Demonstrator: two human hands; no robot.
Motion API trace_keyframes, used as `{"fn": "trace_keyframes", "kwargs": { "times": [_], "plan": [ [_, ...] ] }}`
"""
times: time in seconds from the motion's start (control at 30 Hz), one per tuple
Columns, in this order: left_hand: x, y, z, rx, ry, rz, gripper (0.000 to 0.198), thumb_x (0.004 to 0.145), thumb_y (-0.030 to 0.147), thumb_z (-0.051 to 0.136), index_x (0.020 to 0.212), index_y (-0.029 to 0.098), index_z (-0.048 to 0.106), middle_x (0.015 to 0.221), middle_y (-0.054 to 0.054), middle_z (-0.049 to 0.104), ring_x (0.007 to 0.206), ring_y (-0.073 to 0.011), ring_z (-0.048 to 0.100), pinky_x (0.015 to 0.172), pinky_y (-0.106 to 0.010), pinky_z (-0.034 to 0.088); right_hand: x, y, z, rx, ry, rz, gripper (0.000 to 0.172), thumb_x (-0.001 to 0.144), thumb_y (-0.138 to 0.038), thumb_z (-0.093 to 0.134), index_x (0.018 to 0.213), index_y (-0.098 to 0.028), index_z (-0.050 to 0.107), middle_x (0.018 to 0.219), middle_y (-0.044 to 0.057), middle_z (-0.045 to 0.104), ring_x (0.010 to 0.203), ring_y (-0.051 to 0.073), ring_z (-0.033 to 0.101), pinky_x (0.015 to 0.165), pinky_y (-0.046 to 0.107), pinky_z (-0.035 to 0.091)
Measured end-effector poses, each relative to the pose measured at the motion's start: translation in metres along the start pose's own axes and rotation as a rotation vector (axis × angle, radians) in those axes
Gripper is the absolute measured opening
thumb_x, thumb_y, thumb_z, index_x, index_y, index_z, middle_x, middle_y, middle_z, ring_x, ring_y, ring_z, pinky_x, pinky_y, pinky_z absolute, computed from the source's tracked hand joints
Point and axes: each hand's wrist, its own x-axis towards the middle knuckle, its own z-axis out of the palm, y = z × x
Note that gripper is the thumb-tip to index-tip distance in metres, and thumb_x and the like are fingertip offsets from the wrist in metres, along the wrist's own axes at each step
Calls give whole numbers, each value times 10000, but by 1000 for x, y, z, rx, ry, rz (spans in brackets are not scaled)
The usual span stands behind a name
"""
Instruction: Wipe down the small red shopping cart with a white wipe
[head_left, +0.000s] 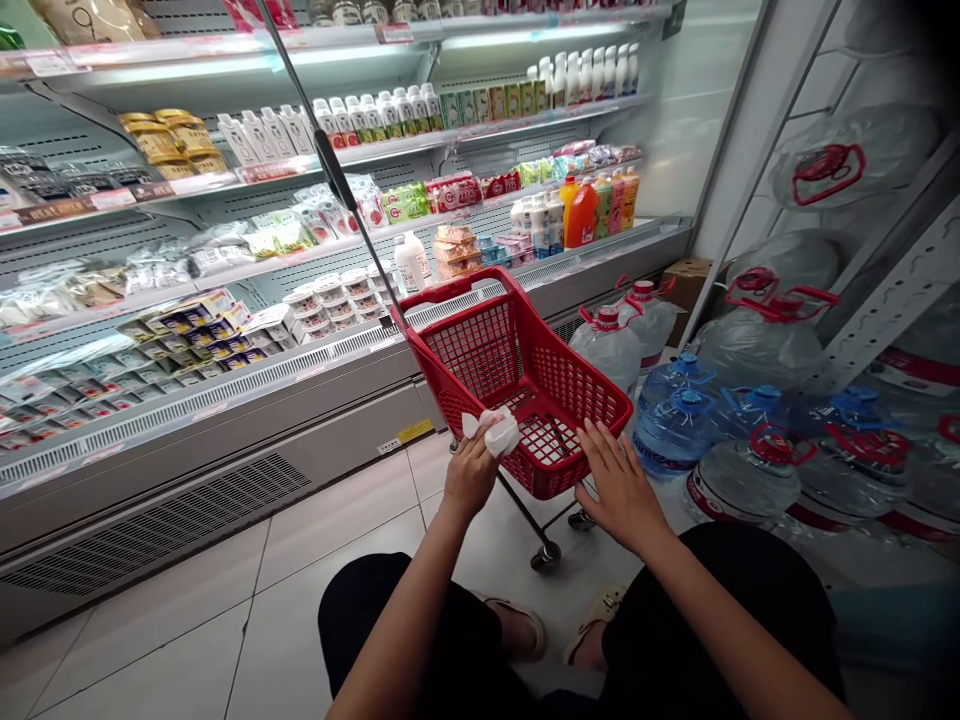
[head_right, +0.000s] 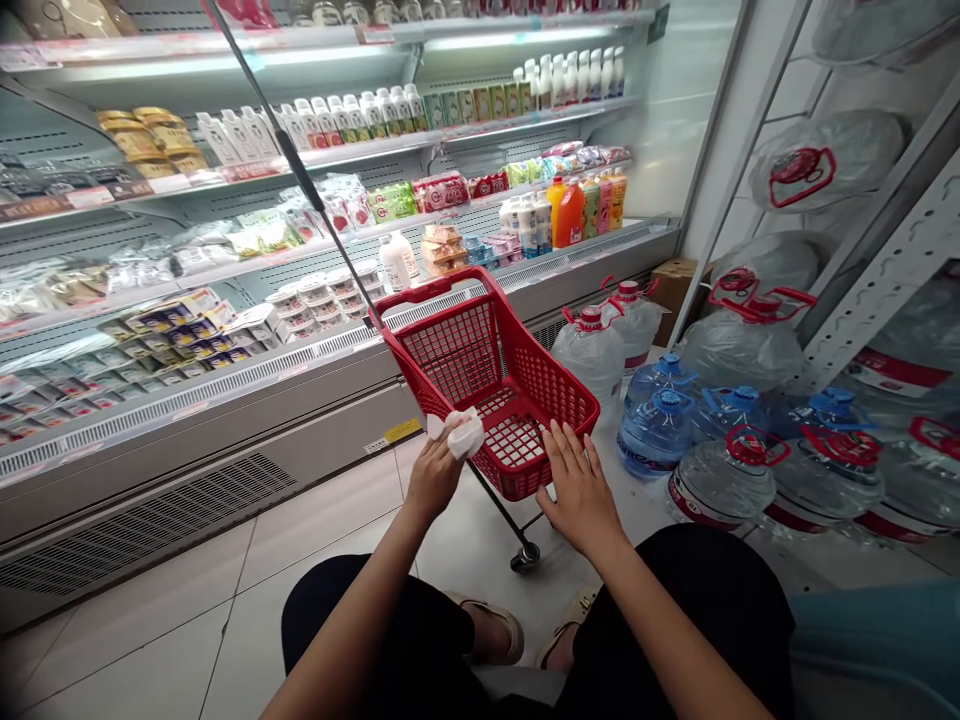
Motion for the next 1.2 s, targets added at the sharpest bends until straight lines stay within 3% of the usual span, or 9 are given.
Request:
{"fn": "trace_keyframes", "kwargs": {
  "times": [0.17, 0.27, 0.37, 0.5, 0.6, 0.73, 0.93, 1.07, 1.2],
  "plan": [
    [5, 51, 23, -99, -37, 76, 524, 1028, 94, 455, 1546, 174, 472, 1540, -142, 576, 1502, -235, 464, 1155, -446, 500, 8, -33, 11, 28, 31, 30, 939, 939, -364, 554, 1663, -18, 68, 1725, 246, 195, 1601, 369, 189, 1278, 581, 244],
    [9, 59, 29, -99, -33, 133, 538, 1022, 95, 475, 1558, 140, 449, 1528, -148, 588, 1509, -214, 454, 1160, -412, 493, 5, -34, 6, 37, 12, -5, 932, 933, -324, 545, 1671, -40, 50, 1718, 211, 252, 1593, 321, 232, 1297, 554, 215],
    [22, 33, 28, -43, -26, 144, 496, 1018, 90, 493, 1512, 137, 499, 1491, -155, 622, 1476, -223, 501, 1145, -412, 503, 0, -18, -1, 25, -19, -78, 878, 930, -269, 527, 1682, -102, 105, 1710, 152, 311, 1584, 277, 265, 1313, 531, 177],
    [44, -15, 20, 65, -27, 15, 433, 1012, 81, 491, 1432, 145, 570, 1429, -175, 663, 1408, -260, 575, 1132, -462, 505, -7, 6, -5, -4, 2, -84, 876, 930, -271, 518, 1687, -117, 103, 1716, 132, 303, 1584, 268, 267, 1307, 514, 205],
    [55, -23, 20, 94, -48, 11, 435, 995, 72, 504, 1416, 144, 585, 1391, -177, 684, 1403, -263, 578, 1157, -466, 484, -7, 16, -5, -26, 22, -63, 878, 941, -274, 505, 1690, -120, 74, 1712, 139, 310, 1570, 282, 302, 1297, 532, 226],
    [57, 11, 29, 74, -43, 46, 469, 993, 85, 512, 1458, 132, 558, 1412, -178, 671, 1427, -265, 553, 1198, -463, 451, -1, 6, -8, -48, 56, 11, 872, 965, -326, 506, 1674, -46, 82, 1702, 210, 297, 1569, 347, 289, 1281, 582, 242],
    [42, 59, 39, 30, -17, 151, 518, 1027, 108, 456, 1545, 123, 475, 1530, -157, 585, 1485, -241, 489, 1205, -435, 449, 2, -23, -13, -34, 37, 46, 928, 954, -345, 549, 1680, -58, 46, 1754, 198, 109, 1588, 383, 219, 1275, 598, 247],
    [38, 38, 33, 32, -27, 225, 545, 1032, 79, 421, 1575, 131, 436, 1561, -129, 556, 1514, -225, 445, 1206, -415, 447, -15, -5, -20, -29, 20, -3, 882, 961, -241, 511, 1698, -138, 37, 1730, 130, 267, 1550, 301, 336, 1296, 522, 246],
    [45, -6, 19, 77, -9, 97, 573, 1018, 47, 418, 1583, 145, 430, 1551, -136, 563, 1510, -249, 450, 1196, -451, 456, -30, 16, -28, -32, 59, -11, 849, 977, -206, 479, 1703, -188, 39, 1666, 108, 413, 1481, 287, 448, 1285, 531, 269]
  ]
}}
